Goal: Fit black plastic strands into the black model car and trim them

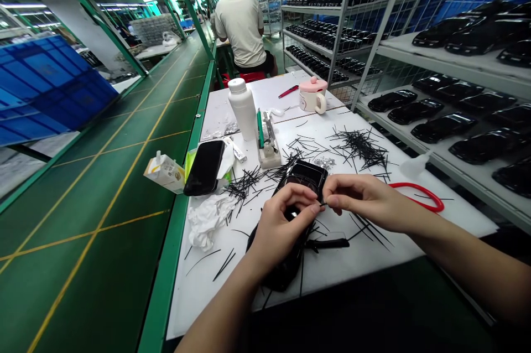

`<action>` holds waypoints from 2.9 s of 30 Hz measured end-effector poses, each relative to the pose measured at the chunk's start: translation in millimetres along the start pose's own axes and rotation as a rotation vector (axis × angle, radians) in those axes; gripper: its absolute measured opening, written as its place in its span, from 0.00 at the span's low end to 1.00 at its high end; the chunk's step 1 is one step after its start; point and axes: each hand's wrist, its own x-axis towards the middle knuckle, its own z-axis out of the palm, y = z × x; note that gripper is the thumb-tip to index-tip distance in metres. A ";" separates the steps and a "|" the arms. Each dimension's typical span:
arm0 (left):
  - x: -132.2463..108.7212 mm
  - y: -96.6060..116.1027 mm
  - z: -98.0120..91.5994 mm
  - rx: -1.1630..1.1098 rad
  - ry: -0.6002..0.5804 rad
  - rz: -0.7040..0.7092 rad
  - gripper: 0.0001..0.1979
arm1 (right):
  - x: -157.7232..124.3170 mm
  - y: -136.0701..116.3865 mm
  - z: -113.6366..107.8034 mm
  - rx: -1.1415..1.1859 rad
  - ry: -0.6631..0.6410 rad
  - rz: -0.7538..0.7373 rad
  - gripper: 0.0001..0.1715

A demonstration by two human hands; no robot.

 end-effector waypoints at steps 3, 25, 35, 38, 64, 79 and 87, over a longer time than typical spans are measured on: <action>0.3 -0.4 -0.2 0.000 0.000 0.007 0.07 | 0.7 0.4 0.7 0.008 -0.001 0.005 0.12; -1.5 -2.9 1.5 0.159 0.039 0.104 0.05 | -1.6 4.9 5.3 0.057 0.051 0.015 0.12; -1.5 -3.2 1.8 0.149 -0.003 0.084 0.08 | -7.3 3.4 12.2 -0.275 0.128 -0.215 0.07; -2.1 -4.3 2.9 0.167 -0.012 0.113 0.10 | -7.5 5.2 13.1 -0.348 0.144 -0.276 0.05; 1.2 -14.7 -0.4 0.563 -0.024 0.181 0.07 | -13.1 21.6 16.4 -0.497 0.147 -0.287 0.05; 3.3 -12.1 -2.2 0.641 -0.048 0.324 0.09 | -16.8 16.8 20.9 -0.366 0.243 -0.303 0.07; 5.2 -19.6 -4.4 0.774 -0.023 0.286 0.07 | -16.5 20.0 21.8 -0.327 0.251 -0.265 0.08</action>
